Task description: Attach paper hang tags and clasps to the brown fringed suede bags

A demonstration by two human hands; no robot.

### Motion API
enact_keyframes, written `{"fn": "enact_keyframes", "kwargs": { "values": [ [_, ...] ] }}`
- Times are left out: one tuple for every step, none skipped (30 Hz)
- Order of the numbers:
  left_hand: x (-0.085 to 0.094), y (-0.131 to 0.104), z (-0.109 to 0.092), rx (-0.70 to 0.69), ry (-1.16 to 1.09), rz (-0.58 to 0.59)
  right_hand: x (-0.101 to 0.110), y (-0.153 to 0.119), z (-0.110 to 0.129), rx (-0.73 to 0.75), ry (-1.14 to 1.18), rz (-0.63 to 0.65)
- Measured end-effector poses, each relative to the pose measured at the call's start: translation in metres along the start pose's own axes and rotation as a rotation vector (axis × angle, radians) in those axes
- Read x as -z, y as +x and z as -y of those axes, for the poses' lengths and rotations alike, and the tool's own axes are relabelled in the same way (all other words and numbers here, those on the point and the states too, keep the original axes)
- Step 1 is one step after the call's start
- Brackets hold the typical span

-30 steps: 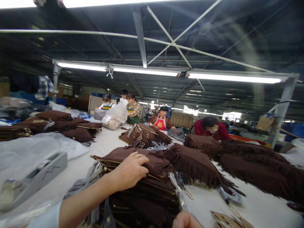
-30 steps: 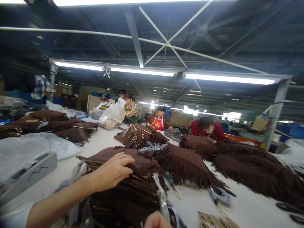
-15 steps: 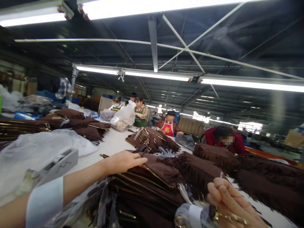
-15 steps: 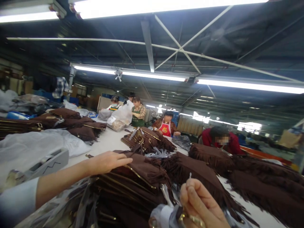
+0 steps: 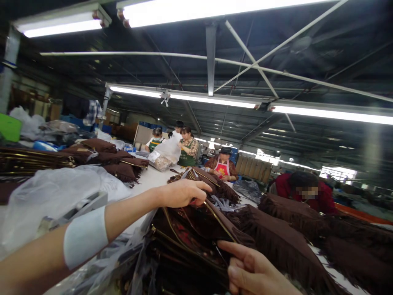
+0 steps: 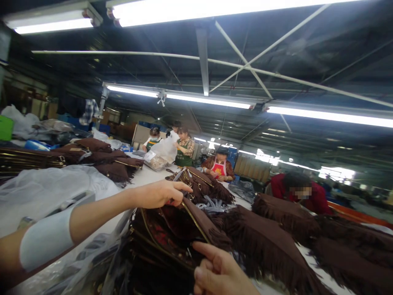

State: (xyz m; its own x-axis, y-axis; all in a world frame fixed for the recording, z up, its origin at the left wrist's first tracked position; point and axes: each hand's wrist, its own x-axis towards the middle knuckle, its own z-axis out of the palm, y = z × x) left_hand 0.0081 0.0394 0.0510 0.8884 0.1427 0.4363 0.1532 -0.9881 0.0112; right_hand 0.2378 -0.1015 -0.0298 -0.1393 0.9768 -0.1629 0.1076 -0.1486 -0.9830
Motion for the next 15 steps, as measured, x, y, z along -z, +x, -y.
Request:
{"fn": "enact_keyframes", "kwargs": {
  "values": [
    [-0.001, 0.0, 0.001, -0.001, 0.011, 0.009, -0.001, 0.003, 0.0, -0.036, 0.013, -0.019],
    [-0.002, 0.0, 0.001, -0.002, 0.029, 0.017, -0.002, 0.004, 0.0, -0.064, 0.024, -0.028],
    [-0.003, 0.0, 0.0, -0.002, 0.053, 0.028, -0.003, 0.005, 0.002, -0.081, 0.031, -0.025],
    [-0.004, -0.001, -0.001, 0.001, 0.088, 0.039, -0.004, 0.006, 0.005, -0.083, 0.036, -0.008],
    [-0.004, -0.002, -0.005, 0.005, 0.14, 0.048, -0.004, 0.007, 0.008, -0.072, 0.045, 0.015],
    [-0.005, -0.003, -0.01, 0.004, 0.212, 0.046, -0.004, 0.008, 0.01, -0.053, 0.054, 0.036],
    [-0.006, -0.004, -0.016, -0.005, 0.298, 0.033, -0.004, 0.009, 0.011, -0.032, 0.065, 0.057],
    [-0.008, -0.006, -0.025, -0.024, 0.387, 0.009, -0.003, 0.01, 0.012, -0.014, 0.075, 0.079],
    [-0.011, -0.008, -0.035, -0.049, 0.459, -0.015, -0.002, 0.012, 0.011, -0.002, 0.081, 0.1],
    [-0.015, -0.01, -0.045, -0.074, 0.499, -0.027, -0.001, 0.013, 0.01, 0.008, 0.086, 0.119],
    [-0.021, -0.011, -0.055, -0.088, 0.501, -0.016, 0.0, 0.014, 0.009, 0.013, 0.092, 0.132],
    [-0.029, -0.012, -0.063, -0.079, 0.469, 0.019, 0.001, 0.014, 0.007, 0.011, 0.098, 0.14],
    [-0.037, -0.011, -0.07, -0.041, 0.417, 0.071, 0.001, 0.014, 0.006, 0.004, 0.103, 0.142],
    [-0.047, -0.01, -0.074, 0.018, 0.36, 0.127, 0.002, 0.014, 0.005, 0.0, 0.105, 0.139],
    [-0.056, -0.007, -0.075, 0.084, 0.306, 0.176, 0.002, 0.014, 0.004, -0.005, 0.101, 0.133]
  ]
}}
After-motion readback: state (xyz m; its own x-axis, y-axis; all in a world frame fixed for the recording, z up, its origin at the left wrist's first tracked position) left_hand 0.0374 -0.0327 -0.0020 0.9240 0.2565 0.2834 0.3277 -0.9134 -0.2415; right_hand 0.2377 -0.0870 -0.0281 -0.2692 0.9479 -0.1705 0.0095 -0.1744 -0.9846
